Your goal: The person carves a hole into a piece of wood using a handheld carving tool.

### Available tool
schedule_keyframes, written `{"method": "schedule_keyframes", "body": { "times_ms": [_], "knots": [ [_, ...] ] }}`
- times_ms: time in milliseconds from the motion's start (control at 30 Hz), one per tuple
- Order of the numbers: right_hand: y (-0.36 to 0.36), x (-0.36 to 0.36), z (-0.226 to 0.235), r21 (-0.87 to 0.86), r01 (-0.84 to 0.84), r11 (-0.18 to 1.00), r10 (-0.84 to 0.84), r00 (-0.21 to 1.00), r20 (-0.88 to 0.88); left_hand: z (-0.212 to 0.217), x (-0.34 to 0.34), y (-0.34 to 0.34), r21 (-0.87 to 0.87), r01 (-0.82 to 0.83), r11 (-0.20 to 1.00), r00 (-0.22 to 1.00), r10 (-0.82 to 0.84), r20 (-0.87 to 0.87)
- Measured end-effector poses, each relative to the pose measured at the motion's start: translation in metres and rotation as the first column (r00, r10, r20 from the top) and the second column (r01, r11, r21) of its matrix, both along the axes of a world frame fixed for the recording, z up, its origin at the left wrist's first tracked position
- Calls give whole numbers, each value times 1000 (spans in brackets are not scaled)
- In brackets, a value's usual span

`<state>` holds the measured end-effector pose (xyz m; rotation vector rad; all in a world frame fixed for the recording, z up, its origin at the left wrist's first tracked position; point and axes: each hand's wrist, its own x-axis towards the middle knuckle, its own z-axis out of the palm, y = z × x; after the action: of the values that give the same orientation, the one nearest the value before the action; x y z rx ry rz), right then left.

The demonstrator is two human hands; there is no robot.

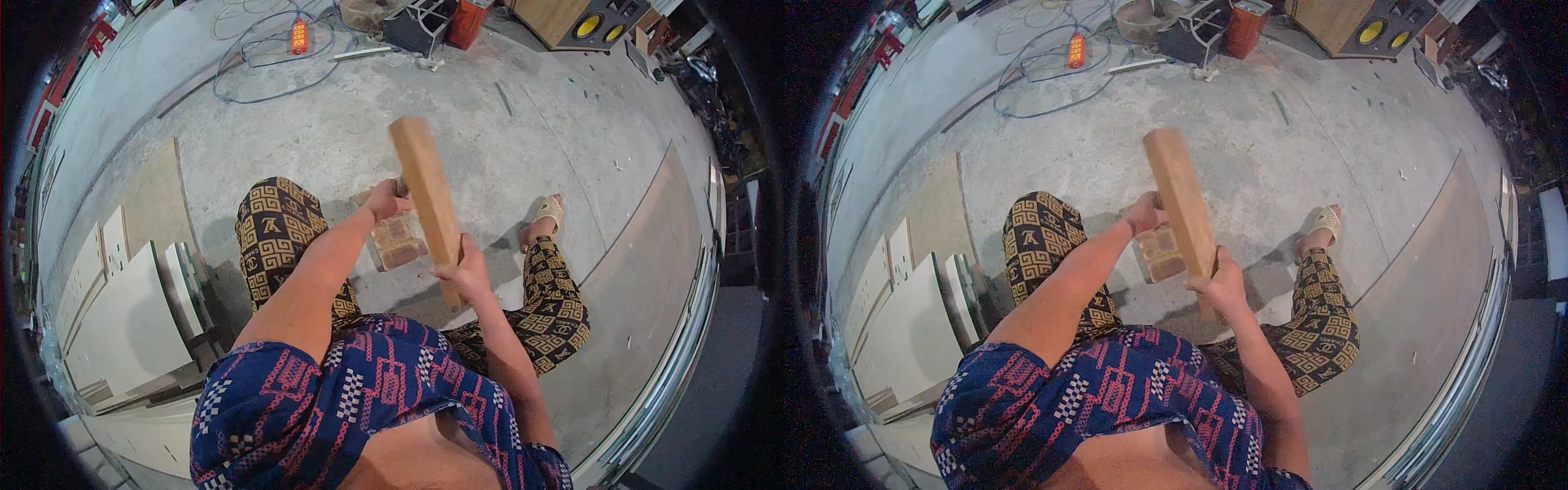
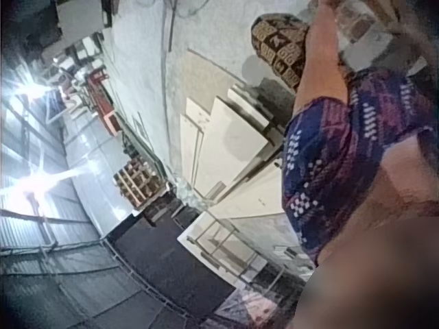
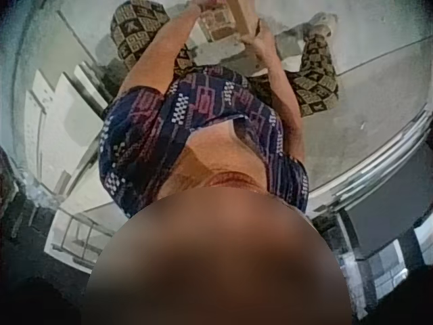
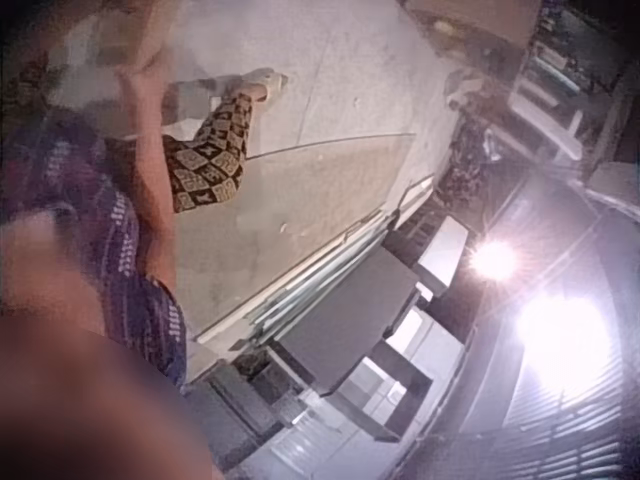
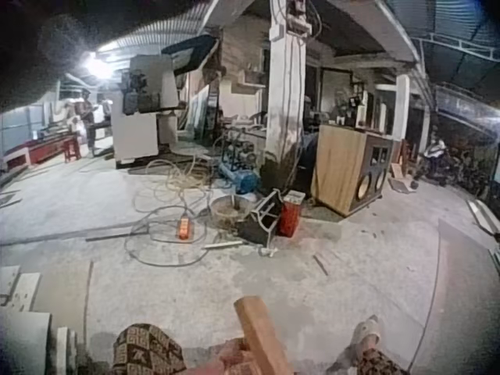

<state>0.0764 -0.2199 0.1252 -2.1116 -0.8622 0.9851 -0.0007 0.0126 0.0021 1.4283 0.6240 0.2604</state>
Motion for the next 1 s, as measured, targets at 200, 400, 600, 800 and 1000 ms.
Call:
{"method": "schedule_keyframes", "body": {
  "times_ms": [200,400,600,800,1000],
  "knots": [
    [-8,18,27,442,379,813,-295,923,-249,7,7,-2,166,41,985,991,-19,-132],
    [-6,14,38,443,402,801,-315,913,-259,-19,7,-7,241,-28,970,997,42,-57],
    [-13,-3,45,660,326,676,-253,945,-207,-16,5,-9,-25,68,997,994,-66,85],
    [-3,-5,13,-111,-29,993,50,980,192,26,4,-27,17,55,998,989,-57,139],
    [-2,-19,58,527,126,841,-159,987,17,-12,3,-18,-91,178,980,968,-158,196]
  ]
}}
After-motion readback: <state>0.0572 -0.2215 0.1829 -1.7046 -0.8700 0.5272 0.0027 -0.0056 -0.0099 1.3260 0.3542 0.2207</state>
